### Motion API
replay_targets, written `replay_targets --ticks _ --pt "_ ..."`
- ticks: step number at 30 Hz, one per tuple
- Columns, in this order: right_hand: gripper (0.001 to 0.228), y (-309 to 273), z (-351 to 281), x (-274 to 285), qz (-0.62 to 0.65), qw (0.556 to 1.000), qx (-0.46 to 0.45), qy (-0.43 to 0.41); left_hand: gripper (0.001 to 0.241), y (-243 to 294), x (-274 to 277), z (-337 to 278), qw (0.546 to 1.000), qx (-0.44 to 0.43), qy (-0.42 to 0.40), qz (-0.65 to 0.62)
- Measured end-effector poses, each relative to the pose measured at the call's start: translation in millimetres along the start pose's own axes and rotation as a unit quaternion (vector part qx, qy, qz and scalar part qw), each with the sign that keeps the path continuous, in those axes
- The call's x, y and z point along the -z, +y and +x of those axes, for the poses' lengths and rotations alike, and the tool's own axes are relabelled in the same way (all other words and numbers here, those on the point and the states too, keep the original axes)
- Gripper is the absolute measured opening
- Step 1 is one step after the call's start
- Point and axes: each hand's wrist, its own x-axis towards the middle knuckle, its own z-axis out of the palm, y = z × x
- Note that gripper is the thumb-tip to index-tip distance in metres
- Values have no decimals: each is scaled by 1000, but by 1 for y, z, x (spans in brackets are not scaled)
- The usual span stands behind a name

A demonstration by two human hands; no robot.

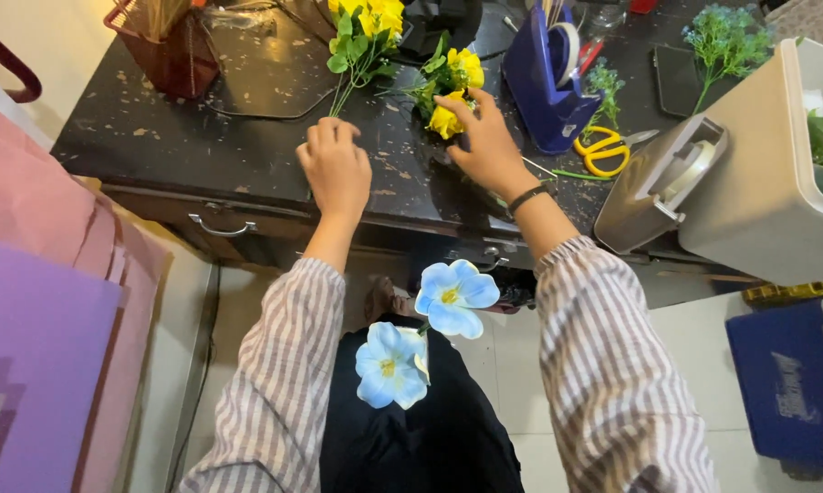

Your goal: The person arranges artificial flowers into a small white vase. They use pliers to cut the stems of blue and yellow flowers and then place them into the vase, adjusting their positions.

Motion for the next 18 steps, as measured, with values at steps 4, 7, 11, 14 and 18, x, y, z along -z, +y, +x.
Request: replay_targets --ticks 4,7,11,14,18 --pt "57 18 27 -24 -3 997 -44 -56 25 -10 -11 -2 998 60 20 28" --pt "43 32 31 -33 -4 1000 -15 12 35 -5 -5 -2 996 65 42 -37" --pt "36 11 10 -17 32 985 43 162 33 -7 4 -5 971 69 156 -169" --pt "29 -12 -38 4 54 943 100 312 27 -4 12 -6 934 97 213 -270" --pt "30 -33 -143 8 86 872 13 482 25 -25 4 -10 878 142 227 -397"
